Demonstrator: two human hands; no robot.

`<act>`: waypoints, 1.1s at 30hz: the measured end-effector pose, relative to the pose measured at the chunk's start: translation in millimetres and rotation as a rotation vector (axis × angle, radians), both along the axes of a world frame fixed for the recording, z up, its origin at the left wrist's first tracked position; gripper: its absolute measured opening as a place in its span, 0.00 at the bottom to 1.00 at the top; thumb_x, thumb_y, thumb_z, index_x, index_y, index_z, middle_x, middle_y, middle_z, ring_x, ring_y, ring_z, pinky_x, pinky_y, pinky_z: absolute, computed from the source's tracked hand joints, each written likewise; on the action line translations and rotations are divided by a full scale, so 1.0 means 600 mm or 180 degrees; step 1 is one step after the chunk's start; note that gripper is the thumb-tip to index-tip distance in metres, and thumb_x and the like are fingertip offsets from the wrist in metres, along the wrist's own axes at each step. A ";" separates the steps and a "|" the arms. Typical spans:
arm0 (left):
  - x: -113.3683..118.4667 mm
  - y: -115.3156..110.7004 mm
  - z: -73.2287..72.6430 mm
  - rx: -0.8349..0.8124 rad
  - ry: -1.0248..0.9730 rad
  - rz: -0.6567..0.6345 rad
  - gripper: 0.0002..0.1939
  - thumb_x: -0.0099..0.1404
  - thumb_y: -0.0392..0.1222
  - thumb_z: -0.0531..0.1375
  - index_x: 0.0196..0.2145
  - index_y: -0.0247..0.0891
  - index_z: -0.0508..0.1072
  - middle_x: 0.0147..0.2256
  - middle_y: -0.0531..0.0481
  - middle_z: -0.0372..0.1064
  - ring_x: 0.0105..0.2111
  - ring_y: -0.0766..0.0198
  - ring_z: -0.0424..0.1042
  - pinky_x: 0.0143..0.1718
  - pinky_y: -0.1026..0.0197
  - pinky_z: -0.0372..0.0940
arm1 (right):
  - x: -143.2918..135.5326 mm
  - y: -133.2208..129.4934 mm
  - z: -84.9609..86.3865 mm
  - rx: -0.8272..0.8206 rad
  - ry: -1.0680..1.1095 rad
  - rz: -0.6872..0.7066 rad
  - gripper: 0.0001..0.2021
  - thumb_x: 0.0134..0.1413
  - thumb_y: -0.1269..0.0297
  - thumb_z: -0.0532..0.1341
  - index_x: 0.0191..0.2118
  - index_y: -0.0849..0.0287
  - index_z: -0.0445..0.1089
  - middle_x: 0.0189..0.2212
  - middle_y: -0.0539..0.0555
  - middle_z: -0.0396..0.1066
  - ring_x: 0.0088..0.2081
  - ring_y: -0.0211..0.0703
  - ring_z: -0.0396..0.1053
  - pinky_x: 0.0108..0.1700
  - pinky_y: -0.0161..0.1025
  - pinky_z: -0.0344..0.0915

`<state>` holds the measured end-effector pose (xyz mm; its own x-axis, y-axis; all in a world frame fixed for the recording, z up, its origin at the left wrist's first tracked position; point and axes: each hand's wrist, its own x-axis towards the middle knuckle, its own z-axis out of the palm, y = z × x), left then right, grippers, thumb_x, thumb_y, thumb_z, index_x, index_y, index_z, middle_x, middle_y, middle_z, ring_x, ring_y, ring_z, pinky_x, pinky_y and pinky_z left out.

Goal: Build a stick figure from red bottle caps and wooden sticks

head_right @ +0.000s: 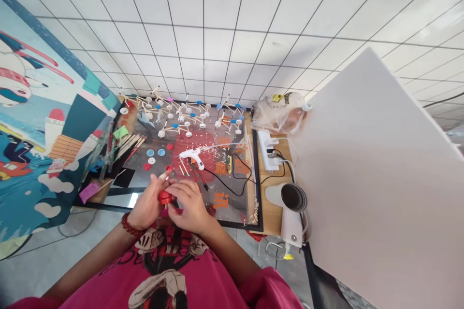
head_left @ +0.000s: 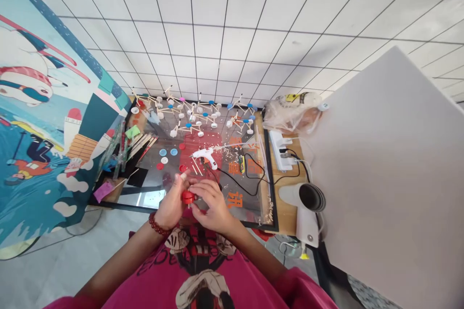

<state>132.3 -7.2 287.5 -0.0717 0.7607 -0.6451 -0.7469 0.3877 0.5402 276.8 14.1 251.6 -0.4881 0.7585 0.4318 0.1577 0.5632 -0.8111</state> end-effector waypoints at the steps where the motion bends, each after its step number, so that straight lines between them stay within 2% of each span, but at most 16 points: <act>1: 0.000 -0.001 -0.002 -0.0007 -0.0008 -0.0017 0.24 0.69 0.59 0.55 0.54 0.40 0.68 0.39 0.46 0.73 0.39 0.63 0.74 0.41 0.61 0.70 | -0.001 0.000 0.000 -0.0015 -0.0005 -0.0019 0.24 0.47 0.73 0.62 0.52 0.49 0.69 0.46 0.54 0.77 0.52 0.50 0.71 0.54 0.49 0.66; 5: -0.002 -0.007 -0.008 0.0160 -0.0003 -0.0099 0.24 0.67 0.59 0.58 0.50 0.37 0.72 0.39 0.45 0.74 0.39 0.62 0.75 0.42 0.61 0.70 | -0.001 0.000 0.003 -0.0077 0.0124 -0.0348 0.18 0.49 0.71 0.64 0.48 0.49 0.71 0.42 0.53 0.77 0.48 0.49 0.73 0.53 0.49 0.67; 8: -0.006 -0.010 -0.012 0.0339 0.0064 0.0103 0.24 0.65 0.58 0.61 0.50 0.37 0.73 0.39 0.45 0.74 0.38 0.63 0.75 0.40 0.62 0.69 | 0.002 0.002 0.007 -0.0069 0.0273 -0.0684 0.18 0.50 0.71 0.64 0.48 0.50 0.70 0.42 0.53 0.76 0.47 0.49 0.72 0.54 0.51 0.66; 12: -0.005 -0.010 -0.011 0.0308 -0.0021 0.0069 0.23 0.63 0.55 0.64 0.49 0.35 0.74 0.38 0.46 0.75 0.36 0.63 0.75 0.37 0.62 0.70 | 0.005 0.006 0.012 0.0037 0.0247 -0.0520 0.20 0.51 0.72 0.64 0.50 0.49 0.69 0.44 0.53 0.77 0.47 0.49 0.72 0.55 0.52 0.65; 16: 0.001 -0.011 -0.008 0.0431 0.0096 0.0006 0.24 0.56 0.41 0.72 0.49 0.36 0.74 0.39 0.47 0.76 0.35 0.66 0.75 0.37 0.66 0.69 | 0.008 0.007 0.015 -0.0053 0.0215 -0.0392 0.22 0.53 0.72 0.62 0.54 0.47 0.68 0.47 0.52 0.76 0.50 0.49 0.71 0.57 0.53 0.64; 18: 0.002 -0.011 -0.007 0.0448 0.0110 0.0054 0.25 0.53 0.37 0.73 0.49 0.37 0.74 0.38 0.49 0.76 0.34 0.68 0.75 0.38 0.66 0.69 | 0.010 0.006 0.014 -0.0129 0.0202 -0.0384 0.25 0.52 0.70 0.63 0.57 0.48 0.66 0.51 0.54 0.73 0.53 0.50 0.70 0.58 0.53 0.64; 22: 0.000 -0.007 -0.006 0.0474 -0.0023 0.0109 0.26 0.53 0.36 0.73 0.49 0.37 0.73 0.38 0.49 0.76 0.33 0.68 0.75 0.37 0.66 0.70 | 0.018 0.000 0.009 -0.0304 0.0210 -0.0461 0.32 0.49 0.62 0.69 0.60 0.52 0.61 0.55 0.60 0.67 0.56 0.54 0.66 0.58 0.53 0.66; 25: 0.000 -0.003 -0.005 0.0482 -0.0038 0.0155 0.27 0.52 0.32 0.72 0.50 0.39 0.73 0.37 0.52 0.74 0.34 0.69 0.74 0.39 0.66 0.71 | 0.025 -0.003 0.004 -0.0403 0.0236 -0.0580 0.24 0.50 0.58 0.71 0.52 0.53 0.66 0.47 0.58 0.71 0.50 0.51 0.70 0.51 0.48 0.69; 29: 0.010 -0.004 -0.007 0.0582 0.0133 0.0092 0.26 0.51 0.30 0.72 0.48 0.40 0.74 0.37 0.54 0.72 0.37 0.70 0.73 0.43 0.66 0.69 | 0.034 -0.005 -0.003 -0.0521 0.0001 -0.0600 0.06 0.61 0.59 0.64 0.41 0.54 0.70 0.34 0.53 0.74 0.38 0.44 0.71 0.42 0.42 0.67; 33: 0.017 -0.010 -0.012 0.0809 0.0500 -0.0088 0.30 0.50 0.32 0.73 0.50 0.43 0.75 0.38 0.54 0.71 0.39 0.68 0.73 0.46 0.62 0.68 | 0.041 -0.004 -0.006 -0.0539 -0.0084 -0.0686 0.09 0.66 0.61 0.57 0.37 0.56 0.72 0.29 0.52 0.73 0.32 0.42 0.69 0.38 0.39 0.63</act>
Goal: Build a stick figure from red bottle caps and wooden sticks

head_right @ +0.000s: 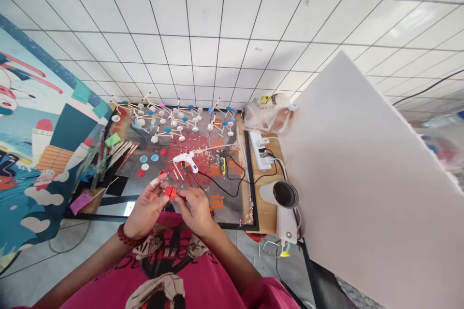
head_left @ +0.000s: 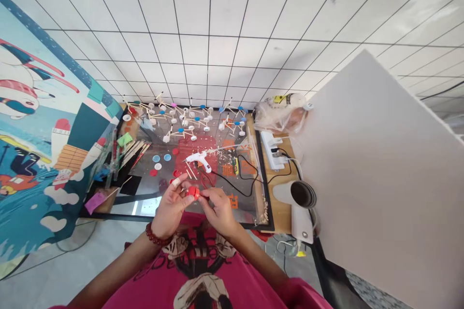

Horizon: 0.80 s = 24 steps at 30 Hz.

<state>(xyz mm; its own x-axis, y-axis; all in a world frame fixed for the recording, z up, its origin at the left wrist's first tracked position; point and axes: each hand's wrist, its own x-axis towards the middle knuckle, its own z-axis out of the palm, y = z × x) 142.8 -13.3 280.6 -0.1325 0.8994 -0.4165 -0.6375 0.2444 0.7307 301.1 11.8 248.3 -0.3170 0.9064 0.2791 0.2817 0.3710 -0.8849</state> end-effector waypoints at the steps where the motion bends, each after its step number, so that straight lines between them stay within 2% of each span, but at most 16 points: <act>1: 0.000 0.000 0.001 0.0100 0.0065 -0.0009 0.31 0.50 0.34 0.74 0.51 0.44 0.74 0.39 0.53 0.71 0.41 0.66 0.73 0.48 0.60 0.67 | 0.001 0.000 0.001 -0.0104 0.0077 -0.0022 0.10 0.67 0.60 0.56 0.36 0.57 0.71 0.28 0.52 0.73 0.32 0.41 0.69 0.37 0.38 0.63; 3: 0.000 0.003 0.007 0.0328 0.0065 0.0031 0.31 0.53 0.44 0.73 0.54 0.43 0.73 0.43 0.49 0.72 0.47 0.59 0.72 0.52 0.56 0.65 | -0.001 -0.002 0.004 -0.0501 0.0361 0.0030 0.13 0.67 0.59 0.56 0.33 0.57 0.70 0.27 0.51 0.71 0.30 0.40 0.67 0.36 0.36 0.62; 6: 0.000 0.014 0.028 0.0620 -0.0176 0.0192 0.33 0.59 0.62 0.65 0.56 0.42 0.71 0.48 0.43 0.72 0.50 0.51 0.72 0.54 0.49 0.64 | -0.013 -0.006 0.009 -0.1223 0.0884 0.0312 0.16 0.67 0.56 0.56 0.28 0.58 0.67 0.23 0.48 0.67 0.26 0.36 0.64 0.32 0.34 0.60; 9: 0.004 0.030 0.053 0.0677 -0.0377 0.0267 0.33 0.64 0.67 0.56 0.56 0.41 0.72 0.46 0.42 0.74 0.44 0.50 0.75 0.49 0.47 0.66 | -0.032 -0.010 0.010 -0.1685 0.1264 0.0488 0.18 0.66 0.53 0.57 0.27 0.58 0.65 0.22 0.47 0.65 0.25 0.35 0.61 0.31 0.33 0.59; 11: 0.010 0.039 0.065 0.0649 -0.0361 0.0311 0.33 0.65 0.67 0.54 0.55 0.40 0.72 0.42 0.43 0.75 0.35 0.55 0.76 0.42 0.49 0.68 | -0.044 -0.011 0.011 -0.1798 0.1410 0.0557 0.19 0.65 0.51 0.57 0.26 0.58 0.64 0.22 0.46 0.63 0.25 0.34 0.59 0.30 0.32 0.57; 14: 0.020 0.047 0.073 0.0618 -0.0219 0.0409 0.33 0.65 0.67 0.54 0.54 0.39 0.71 0.33 0.47 0.74 0.23 0.63 0.70 0.33 0.53 0.69 | -0.055 -0.011 0.015 -0.1768 0.1509 0.0661 0.20 0.65 0.51 0.57 0.26 0.58 0.62 0.22 0.46 0.60 0.25 0.34 0.57 0.30 0.32 0.56; 17: 0.027 0.052 0.075 0.0502 -0.0185 0.0477 0.30 0.67 0.65 0.52 0.55 0.39 0.71 0.24 0.53 0.69 0.17 0.68 0.62 0.29 0.57 0.68 | -0.057 -0.010 0.022 -0.1652 0.1545 0.0724 0.18 0.66 0.53 0.56 0.27 0.59 0.63 0.24 0.46 0.59 0.26 0.33 0.56 0.31 0.32 0.56; 20: 0.027 0.054 0.078 0.0349 -0.0216 0.0445 0.30 0.69 0.63 0.51 0.56 0.39 0.70 0.20 0.57 0.64 0.15 0.70 0.59 0.28 0.59 0.67 | -0.053 -0.009 0.031 -0.1289 0.1360 0.0811 0.14 0.65 0.56 0.57 0.30 0.59 0.67 0.25 0.47 0.62 0.27 0.34 0.58 0.32 0.32 0.57; 24: 0.017 0.053 0.082 0.0249 -0.0198 0.0430 0.31 0.68 0.64 0.52 0.55 0.36 0.71 0.20 0.54 0.66 0.19 0.66 0.64 0.30 0.59 0.68 | -0.046 -0.008 0.036 -0.0877 0.0878 0.0718 0.13 0.66 0.59 0.56 0.30 0.59 0.67 0.24 0.47 0.64 0.27 0.34 0.60 0.32 0.33 0.57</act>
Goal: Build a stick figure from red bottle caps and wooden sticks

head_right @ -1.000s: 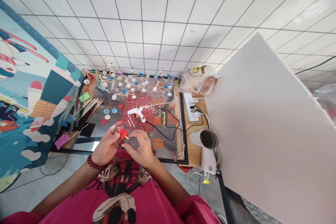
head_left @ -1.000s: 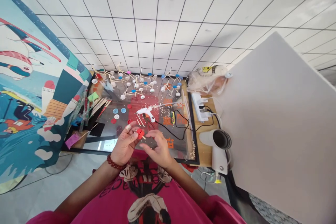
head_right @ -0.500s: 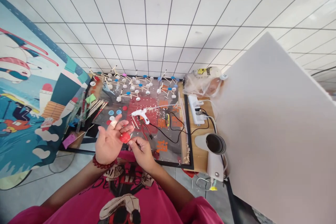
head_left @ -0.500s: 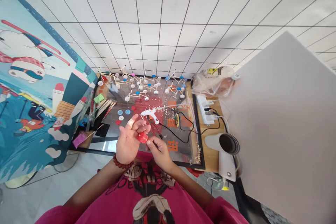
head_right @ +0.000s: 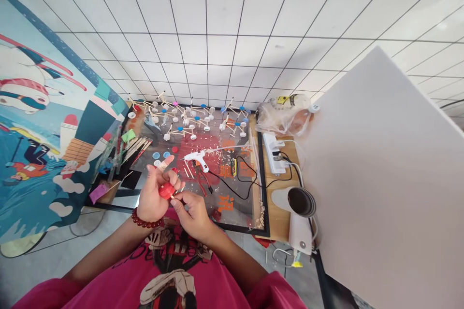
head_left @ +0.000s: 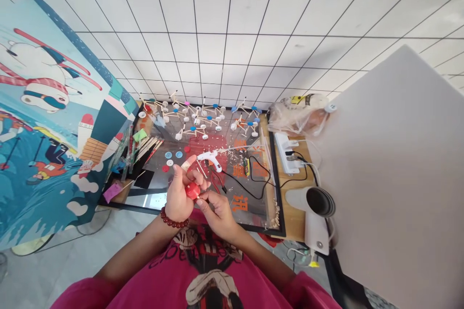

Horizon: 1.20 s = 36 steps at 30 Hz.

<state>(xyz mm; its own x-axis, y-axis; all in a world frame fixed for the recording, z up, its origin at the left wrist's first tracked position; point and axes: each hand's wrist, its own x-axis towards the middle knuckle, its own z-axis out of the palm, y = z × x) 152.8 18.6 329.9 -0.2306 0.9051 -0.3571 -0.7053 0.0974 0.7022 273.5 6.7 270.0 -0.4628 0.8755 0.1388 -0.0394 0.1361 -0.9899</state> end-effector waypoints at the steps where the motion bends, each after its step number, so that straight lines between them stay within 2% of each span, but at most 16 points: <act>1: -0.002 -0.001 0.001 0.0023 -0.0013 -0.0020 0.32 0.68 0.64 0.52 0.54 0.36 0.71 0.20 0.53 0.67 0.21 0.65 0.66 0.31 0.59 0.68 | 0.001 0.000 0.000 0.0036 -0.0088 -0.0056 0.14 0.67 0.59 0.55 0.29 0.58 0.66 0.24 0.47 0.63 0.26 0.34 0.59 0.32 0.33 0.57; 4: -0.005 -0.003 0.006 0.0151 -0.0059 -0.0206 0.35 0.67 0.67 0.49 0.52 0.34 0.73 0.18 0.53 0.65 0.21 0.62 0.67 0.32 0.57 0.68 | 0.001 -0.002 0.001 0.0176 -0.0270 -0.0158 0.16 0.67 0.59 0.54 0.27 0.58 0.63 0.23 0.47 0.62 0.25 0.35 0.58 0.31 0.33 0.56; 7: -0.005 -0.005 0.009 0.0196 -0.0005 -0.0308 0.37 0.66 0.69 0.48 0.52 0.34 0.74 0.16 0.55 0.62 0.17 0.65 0.64 0.32 0.56 0.67 | 0.000 -0.002 0.006 0.0455 -0.0454 -0.0023 0.16 0.67 0.60 0.53 0.26 0.57 0.61 0.22 0.47 0.60 0.24 0.35 0.57 0.29 0.34 0.54; 10: -0.007 -0.004 0.005 0.0014 -0.0161 -0.0257 0.36 0.68 0.68 0.46 0.50 0.32 0.75 0.14 0.57 0.59 0.15 0.68 0.60 0.31 0.58 0.67 | 0.000 -0.001 0.014 0.0609 -0.0621 0.0197 0.17 0.67 0.62 0.51 0.25 0.56 0.58 0.20 0.46 0.58 0.23 0.36 0.55 0.28 0.34 0.52; 14: -0.014 -0.001 -0.004 -0.0465 -0.0819 -0.0069 0.33 0.73 0.60 0.42 0.47 0.30 0.74 0.14 0.59 0.56 0.14 0.70 0.56 0.31 0.61 0.67 | 0.000 -0.002 0.016 0.0951 -0.0805 0.0111 0.16 0.67 0.63 0.50 0.25 0.56 0.57 0.20 0.48 0.58 0.25 0.38 0.57 0.32 0.36 0.53; 17: -0.017 -0.001 -0.008 -0.0619 -0.1132 0.0068 0.31 0.74 0.58 0.43 0.46 0.29 0.74 0.14 0.59 0.55 0.15 0.71 0.56 0.32 0.62 0.68 | 0.001 -0.006 0.011 0.1088 -0.0857 0.0067 0.15 0.66 0.64 0.50 0.26 0.56 0.59 0.22 0.49 0.61 0.26 0.39 0.58 0.33 0.37 0.54; 20: -0.018 -0.003 -0.005 -0.0632 -0.1283 0.0075 0.32 0.73 0.60 0.44 0.47 0.29 0.74 0.16 0.58 0.57 0.16 0.70 0.59 0.34 0.59 0.70 | 0.004 -0.011 0.007 0.1103 -0.0869 0.0031 0.14 0.66 0.64 0.50 0.27 0.56 0.60 0.22 0.50 0.62 0.27 0.40 0.59 0.33 0.38 0.55; 25: -0.015 -0.009 0.005 -0.0311 -0.0675 -0.0296 0.38 0.70 0.67 0.42 0.50 0.31 0.74 0.18 0.50 0.67 0.19 0.63 0.66 0.32 0.54 0.69 | 0.006 -0.016 0.011 0.1084 -0.0849 -0.0012 0.15 0.67 0.64 0.49 0.27 0.55 0.61 0.22 0.50 0.63 0.26 0.41 0.60 0.32 0.39 0.56; 28: -0.007 -0.014 0.008 -0.0160 -0.0351 -0.0487 0.39 0.68 0.69 0.43 0.49 0.32 0.75 0.16 0.52 0.65 0.16 0.65 0.63 0.31 0.55 0.68 | 0.005 -0.016 0.015 0.1172 -0.0744 -0.0033 0.14 0.67 0.63 0.48 0.30 0.55 0.63 0.24 0.52 0.65 0.28 0.42 0.61 0.33 0.40 0.57; 31: 0.005 -0.020 0.007 -0.0144 -0.0172 -0.0380 0.38 0.67 0.70 0.46 0.49 0.33 0.76 0.14 0.56 0.60 0.14 0.68 0.59 0.30 0.57 0.67 | 0.003 -0.019 0.016 0.1179 -0.0635 -0.0050 0.13 0.68 0.64 0.47 0.32 0.55 0.64 0.25 0.53 0.65 0.29 0.43 0.62 0.33 0.40 0.58; 36: 0.020 -0.029 0.003 -0.0045 0.0034 -0.0246 0.39 0.65 0.72 0.48 0.51 0.34 0.74 0.14 0.58 0.58 0.14 0.70 0.57 0.30 0.58 0.66 | 0.006 -0.028 0.012 0.1041 -0.0493 -0.0079 0.13 0.68 0.64 0.48 0.32 0.56 0.63 0.24 0.52 0.64 0.28 0.42 0.62 0.32 0.39 0.58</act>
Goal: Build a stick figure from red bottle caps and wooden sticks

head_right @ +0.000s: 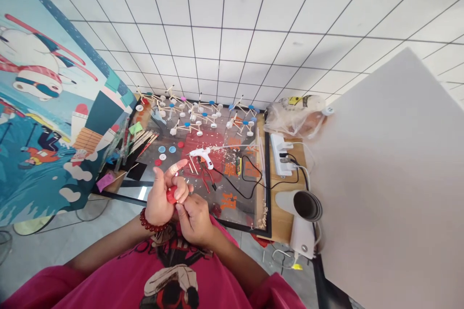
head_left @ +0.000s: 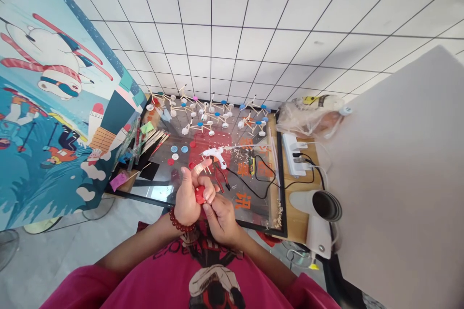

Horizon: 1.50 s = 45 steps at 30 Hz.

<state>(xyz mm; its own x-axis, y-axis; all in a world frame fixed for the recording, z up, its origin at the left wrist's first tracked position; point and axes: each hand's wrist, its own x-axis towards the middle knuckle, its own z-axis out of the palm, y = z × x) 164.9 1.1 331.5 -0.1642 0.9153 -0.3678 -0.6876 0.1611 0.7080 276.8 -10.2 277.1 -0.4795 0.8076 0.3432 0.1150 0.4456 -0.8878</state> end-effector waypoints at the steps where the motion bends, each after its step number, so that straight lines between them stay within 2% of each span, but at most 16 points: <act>1: 0.002 -0.001 0.000 0.0005 0.0011 0.0001 0.39 0.64 0.72 0.48 0.52 0.34 0.74 0.14 0.59 0.58 0.14 0.70 0.57 0.30 0.58 0.66 | 0.000 -0.001 -0.001 -0.0015 0.0010 -0.0004 0.13 0.68 0.63 0.48 0.32 0.56 0.64 0.25 0.52 0.64 0.28 0.43 0.62 0.33 0.39 0.59; 10: 0.007 -0.008 -0.004 -0.0083 -0.0075 0.0092 0.35 0.66 0.69 0.48 0.51 0.37 0.75 0.14 0.59 0.57 0.16 0.69 0.57 0.35 0.56 0.68 | -0.003 -0.011 -0.010 -0.0200 -0.0053 -0.0028 0.16 0.69 0.59 0.46 0.31 0.55 0.63 0.23 0.51 0.62 0.26 0.41 0.61 0.31 0.39 0.58; 15: 0.005 -0.007 -0.015 -0.0079 -0.0132 0.0201 0.36 0.66 0.69 0.50 0.49 0.34 0.75 0.13 0.57 0.56 0.23 0.64 0.65 0.43 0.52 0.67 | -0.009 -0.013 -0.008 -0.0242 0.0083 -0.0127 0.15 0.68 0.61 0.49 0.29 0.56 0.63 0.22 0.50 0.62 0.25 0.39 0.59 0.29 0.37 0.56; 18: 0.002 -0.007 -0.020 -0.0070 -0.0155 0.0204 0.35 0.65 0.69 0.51 0.48 0.34 0.76 0.13 0.57 0.57 0.24 0.62 0.66 0.45 0.51 0.67 | -0.011 -0.014 -0.007 -0.0307 0.0041 -0.0144 0.15 0.68 0.61 0.49 0.29 0.56 0.62 0.21 0.49 0.61 0.25 0.39 0.59 0.29 0.37 0.56; 26: 0.001 -0.014 -0.022 -0.0140 -0.0226 0.0329 0.34 0.65 0.68 0.53 0.48 0.34 0.76 0.13 0.58 0.57 0.24 0.62 0.68 0.44 0.50 0.68 | -0.017 -0.019 -0.010 -0.0352 -0.0024 -0.0109 0.16 0.69 0.60 0.48 0.28 0.55 0.60 0.21 0.49 0.59 0.24 0.39 0.57 0.29 0.37 0.55; 32: 0.001 -0.016 -0.028 -0.0128 -0.0166 0.0330 0.34 0.65 0.68 0.53 0.49 0.35 0.75 0.13 0.57 0.57 0.25 0.61 0.69 0.42 0.51 0.68 | -0.017 -0.022 -0.015 -0.0572 -0.0100 -0.0075 0.18 0.70 0.58 0.47 0.27 0.55 0.59 0.21 0.48 0.58 0.23 0.38 0.56 0.28 0.37 0.54; 45: 0.003 -0.019 -0.040 -0.0147 -0.0046 0.0377 0.33 0.65 0.67 0.55 0.49 0.34 0.75 0.13 0.57 0.57 0.27 0.60 0.70 0.44 0.51 0.67 | -0.020 -0.024 -0.019 -0.0800 -0.0005 -0.0061 0.18 0.69 0.55 0.48 0.27 0.55 0.58 0.21 0.48 0.57 0.23 0.38 0.55 0.28 0.37 0.53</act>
